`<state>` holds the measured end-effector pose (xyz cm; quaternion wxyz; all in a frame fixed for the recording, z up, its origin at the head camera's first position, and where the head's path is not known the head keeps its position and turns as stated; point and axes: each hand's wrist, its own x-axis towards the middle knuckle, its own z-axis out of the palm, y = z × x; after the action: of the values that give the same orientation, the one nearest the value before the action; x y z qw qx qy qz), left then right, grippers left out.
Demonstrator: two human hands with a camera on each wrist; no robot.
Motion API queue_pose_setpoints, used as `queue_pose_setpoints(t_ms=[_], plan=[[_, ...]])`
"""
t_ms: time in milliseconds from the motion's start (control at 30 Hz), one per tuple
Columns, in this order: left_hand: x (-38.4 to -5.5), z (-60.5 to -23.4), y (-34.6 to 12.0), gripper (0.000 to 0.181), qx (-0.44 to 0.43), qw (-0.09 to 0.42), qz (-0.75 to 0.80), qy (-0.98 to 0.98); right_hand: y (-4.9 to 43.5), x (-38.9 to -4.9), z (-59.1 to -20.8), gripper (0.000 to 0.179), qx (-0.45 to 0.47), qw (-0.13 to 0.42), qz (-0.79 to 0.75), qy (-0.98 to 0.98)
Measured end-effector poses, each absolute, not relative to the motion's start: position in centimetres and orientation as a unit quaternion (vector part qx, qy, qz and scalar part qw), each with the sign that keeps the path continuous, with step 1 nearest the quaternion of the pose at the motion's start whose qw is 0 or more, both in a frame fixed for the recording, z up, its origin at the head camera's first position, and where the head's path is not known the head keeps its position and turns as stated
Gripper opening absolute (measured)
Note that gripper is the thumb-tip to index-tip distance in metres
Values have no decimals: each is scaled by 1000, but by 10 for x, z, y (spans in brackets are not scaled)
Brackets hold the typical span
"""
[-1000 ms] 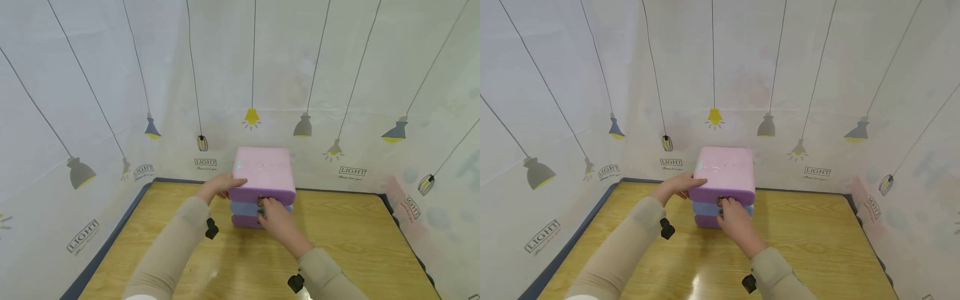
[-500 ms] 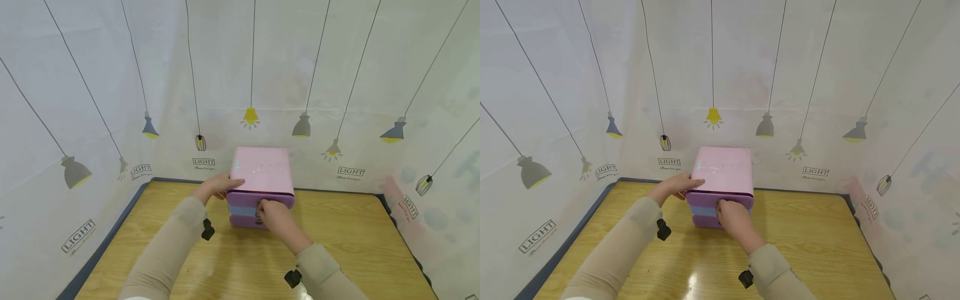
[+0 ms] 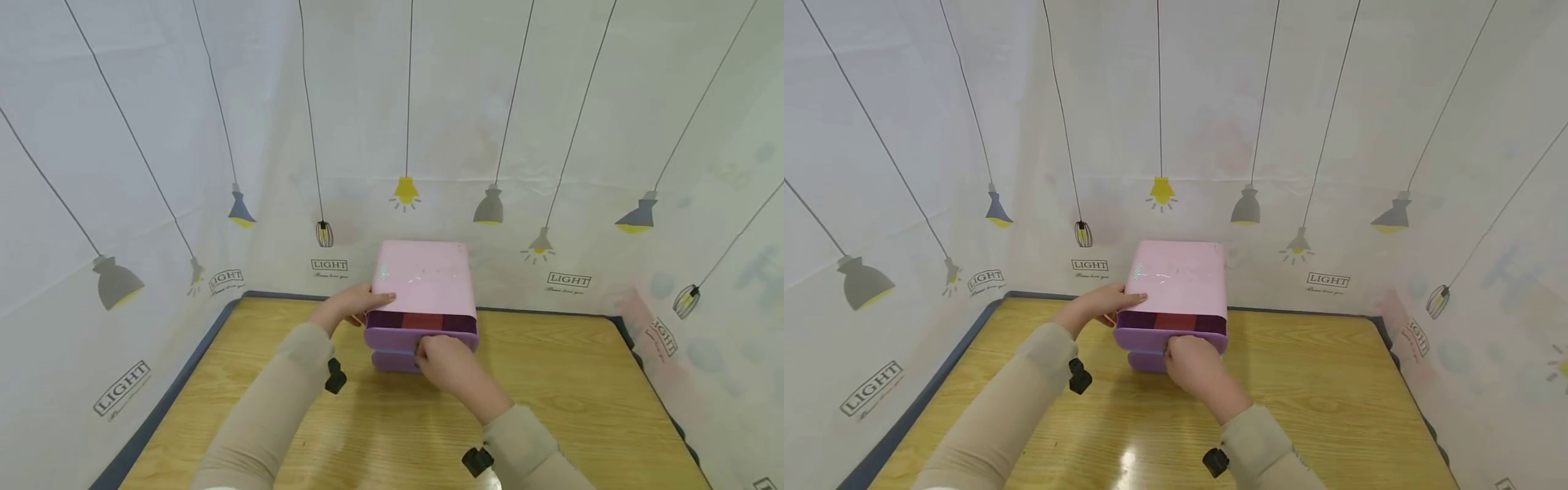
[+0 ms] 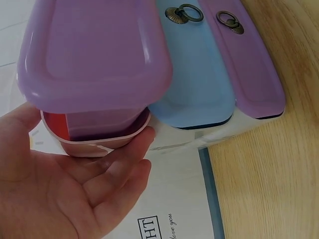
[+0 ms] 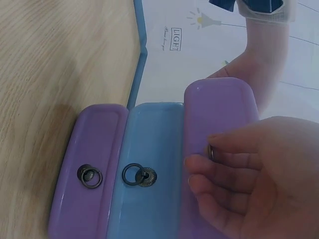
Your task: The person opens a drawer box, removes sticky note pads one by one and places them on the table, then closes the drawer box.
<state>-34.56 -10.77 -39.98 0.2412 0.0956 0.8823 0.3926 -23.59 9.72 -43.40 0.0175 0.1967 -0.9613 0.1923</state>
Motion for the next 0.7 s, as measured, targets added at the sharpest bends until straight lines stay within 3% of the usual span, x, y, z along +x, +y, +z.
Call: queue_pose_setpoints(t_ms=[700], plan=[[-349,-404,-109,70,101,243,394,881,100,-211,-428,27,231,-24,214,-949]])
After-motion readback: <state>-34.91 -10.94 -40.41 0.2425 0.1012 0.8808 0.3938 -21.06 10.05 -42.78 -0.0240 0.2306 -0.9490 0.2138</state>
